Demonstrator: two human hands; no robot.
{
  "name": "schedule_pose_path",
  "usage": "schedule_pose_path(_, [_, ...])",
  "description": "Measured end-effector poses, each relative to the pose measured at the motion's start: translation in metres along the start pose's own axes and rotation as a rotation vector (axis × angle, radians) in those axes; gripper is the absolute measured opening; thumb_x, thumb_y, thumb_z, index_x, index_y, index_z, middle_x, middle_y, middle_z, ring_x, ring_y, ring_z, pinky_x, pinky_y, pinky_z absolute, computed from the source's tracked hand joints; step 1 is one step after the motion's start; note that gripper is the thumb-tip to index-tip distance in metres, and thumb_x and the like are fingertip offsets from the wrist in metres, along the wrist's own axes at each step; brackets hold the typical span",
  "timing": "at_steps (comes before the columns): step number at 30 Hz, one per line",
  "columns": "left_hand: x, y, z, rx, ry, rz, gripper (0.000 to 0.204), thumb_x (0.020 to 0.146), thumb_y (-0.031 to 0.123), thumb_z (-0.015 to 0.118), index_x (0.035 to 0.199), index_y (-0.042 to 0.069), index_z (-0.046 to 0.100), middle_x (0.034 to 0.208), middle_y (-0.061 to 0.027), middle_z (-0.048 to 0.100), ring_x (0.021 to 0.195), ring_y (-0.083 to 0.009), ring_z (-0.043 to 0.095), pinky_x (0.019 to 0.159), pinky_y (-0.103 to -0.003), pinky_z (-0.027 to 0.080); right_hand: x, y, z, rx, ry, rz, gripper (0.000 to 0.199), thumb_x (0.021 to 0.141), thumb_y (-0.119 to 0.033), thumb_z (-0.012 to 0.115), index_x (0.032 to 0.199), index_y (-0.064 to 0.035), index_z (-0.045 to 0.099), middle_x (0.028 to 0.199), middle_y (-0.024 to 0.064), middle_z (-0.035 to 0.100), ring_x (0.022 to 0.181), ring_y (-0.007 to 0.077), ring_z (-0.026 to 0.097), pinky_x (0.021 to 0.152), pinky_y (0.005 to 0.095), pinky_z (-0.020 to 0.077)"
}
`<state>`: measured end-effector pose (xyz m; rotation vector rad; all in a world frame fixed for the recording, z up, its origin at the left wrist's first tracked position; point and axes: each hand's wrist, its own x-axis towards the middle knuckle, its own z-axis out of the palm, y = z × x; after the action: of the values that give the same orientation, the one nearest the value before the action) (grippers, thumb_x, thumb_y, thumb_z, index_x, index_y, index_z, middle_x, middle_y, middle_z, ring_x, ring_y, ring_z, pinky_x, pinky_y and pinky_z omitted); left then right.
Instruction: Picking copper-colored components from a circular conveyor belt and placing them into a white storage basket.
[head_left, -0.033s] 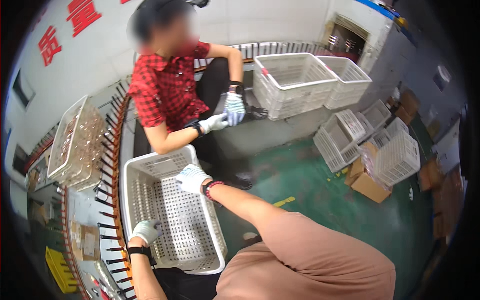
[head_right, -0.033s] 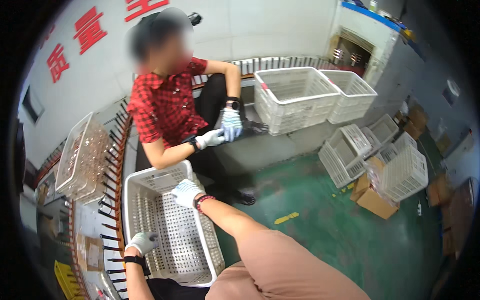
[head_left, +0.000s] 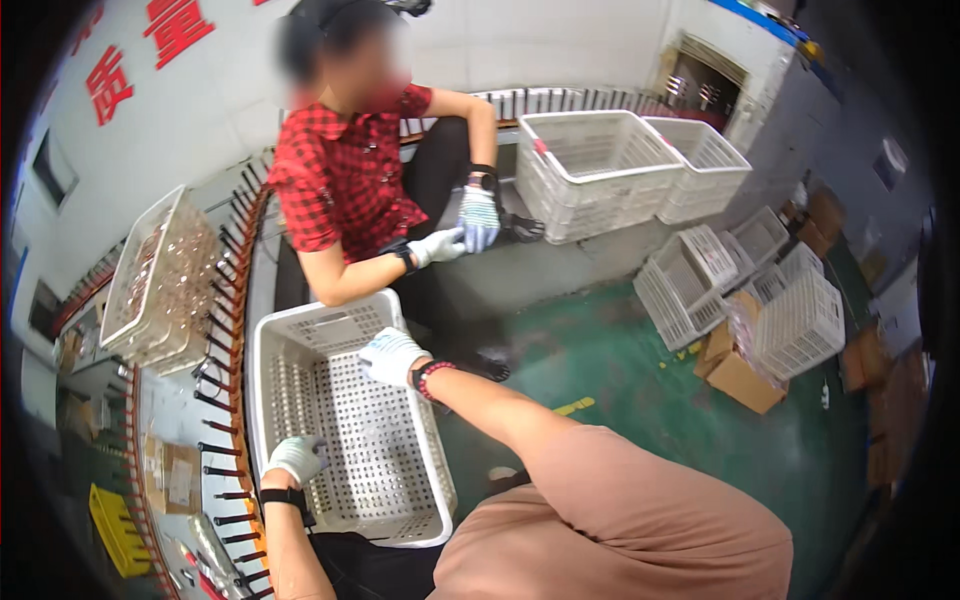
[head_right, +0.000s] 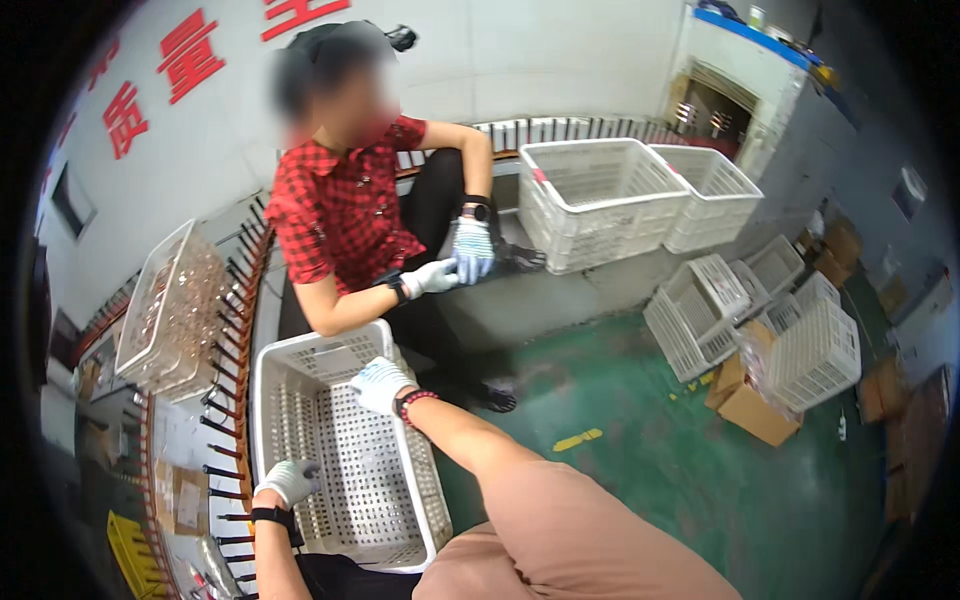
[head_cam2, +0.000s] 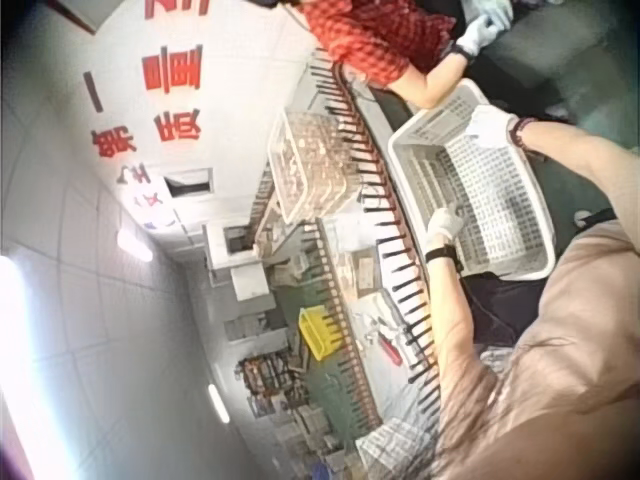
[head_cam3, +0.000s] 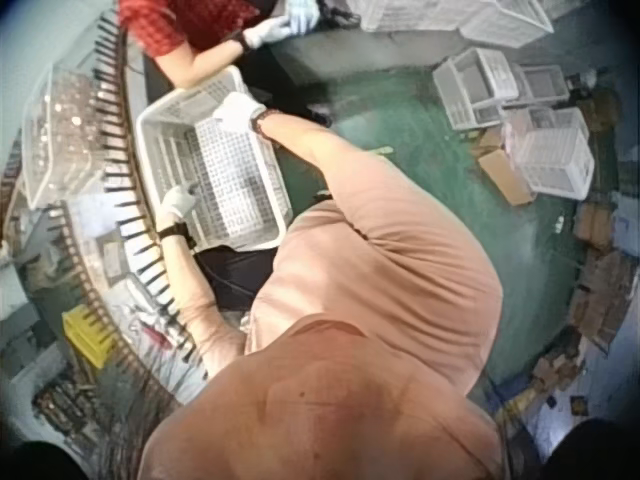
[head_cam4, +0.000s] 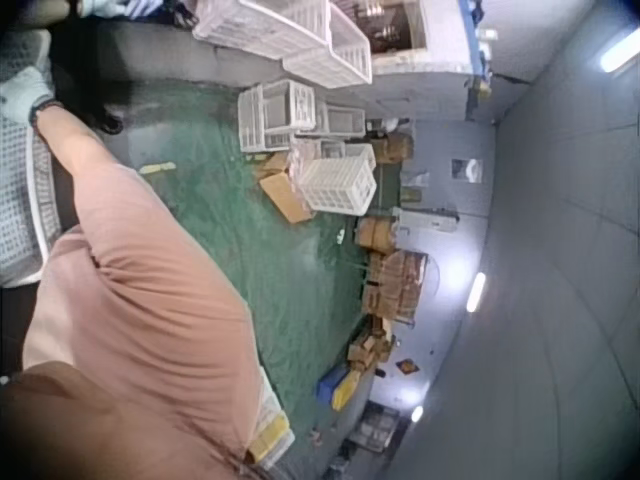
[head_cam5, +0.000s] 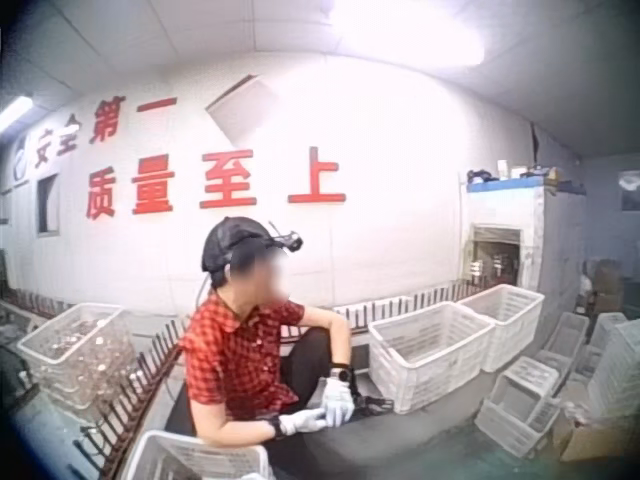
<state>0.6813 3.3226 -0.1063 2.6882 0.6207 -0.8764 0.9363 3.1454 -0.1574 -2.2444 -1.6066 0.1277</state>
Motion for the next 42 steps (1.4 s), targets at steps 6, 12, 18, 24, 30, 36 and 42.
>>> schedule_pose_path(6, [0.000, 0.003, 0.002, -0.026, 0.066, 0.011, 0.044, 0.094, 0.039, 0.060, 0.129, 0.013, 0.070, 0.115, -0.0226, 0.072, 0.110, -0.0399, 0.068, 0.096, -0.044, 0.054, 0.003, -0.010, -0.005, -0.049, -0.082, 0.026, 0.029, 0.092, -0.034, 0.058, 0.094, -0.0105, 0.076, 0.094, 0.0152, 0.076, 0.090, 0.0325, 0.073, 0.087, 0.0469, 0.0521])
schedule_pose_path(12, [-0.006, 0.015, -0.004, -0.015, 0.038, 0.018, 0.045, 0.097, 0.039, 0.057, 0.134, 0.015, 0.066, 0.123, -0.0199, 0.071, 0.116, -0.0387, 0.066, 0.101, -0.044, 0.052, 0.003, -0.010, -0.002, -0.065, -0.091, 0.021, 0.031, 0.095, -0.035, 0.054, 0.100, -0.0112, 0.074, 0.097, 0.0132, 0.076, 0.095, 0.0324, 0.071, 0.090, 0.0459, 0.0506])
schedule_pose_path(18, [-0.005, 0.027, -0.008, 0.011, -0.016, 0.008, 0.046, 0.099, 0.042, 0.055, 0.134, 0.015, 0.066, 0.129, -0.0176, 0.069, 0.119, -0.0364, 0.065, 0.104, -0.044, 0.051, 0.000, -0.006, -0.006, -0.085, -0.088, 0.007, 0.033, 0.096, -0.036, 0.054, 0.100, -0.0106, 0.075, 0.096, 0.0146, 0.076, 0.094, 0.0328, 0.072, 0.090, 0.0463, 0.0509])
schedule_pose_path(24, [-0.004, 0.025, -0.006, 0.007, -0.036, 0.018, 0.048, 0.097, 0.042, 0.057, 0.137, 0.016, 0.065, 0.132, -0.0178, 0.067, 0.123, -0.0372, 0.063, 0.106, -0.044, 0.049, 0.003, -0.006, 0.001, -0.096, -0.072, 0.018, 0.033, 0.094, -0.036, 0.057, 0.096, -0.0092, 0.076, 0.091, 0.0163, 0.076, 0.090, 0.0341, 0.073, 0.089, 0.0473, 0.0525])
schedule_pose_path(30, [0.004, 0.020, -0.001, 0.050, -0.081, 0.004, 0.055, 0.089, 0.033, 0.066, 0.142, 0.021, 0.061, 0.138, -0.0161, 0.064, 0.126, -0.0360, 0.061, 0.109, -0.043, 0.049, 0.001, -0.006, 0.003, -0.080, -0.008, -0.015, 0.030, 0.094, -0.033, 0.057, 0.092, -0.0096, 0.075, 0.086, 0.0153, 0.075, 0.085, 0.0344, 0.071, 0.085, 0.0473, 0.0533])
schedule_pose_path(36, [0.009, 0.015, 0.000, 0.049, -0.095, 0.029, 0.052, 0.091, 0.029, 0.067, 0.141, 0.019, 0.062, 0.134, -0.0184, 0.067, 0.125, -0.0374, 0.062, 0.107, -0.042, 0.050, 0.003, -0.005, 0.005, -0.077, -0.004, 0.010, 0.030, 0.093, -0.034, 0.058, 0.096, -0.0099, 0.076, 0.088, 0.0152, 0.075, 0.087, 0.0340, 0.071, 0.086, 0.0468, 0.0528])
schedule_pose_path(42, [0.009, 0.011, 0.007, 0.044, -0.053, 0.064, 0.049, 0.098, 0.045, 0.056, 0.136, 0.015, 0.065, 0.132, -0.0185, 0.067, 0.123, -0.0372, 0.062, 0.106, -0.045, 0.049, 0.005, -0.005, 0.004, -0.059, -0.070, 0.047, 0.029, 0.089, -0.034, 0.062, 0.096, -0.0094, 0.075, 0.090, 0.0165, 0.075, 0.089, 0.0356, 0.071, 0.086, 0.0484, 0.0538])
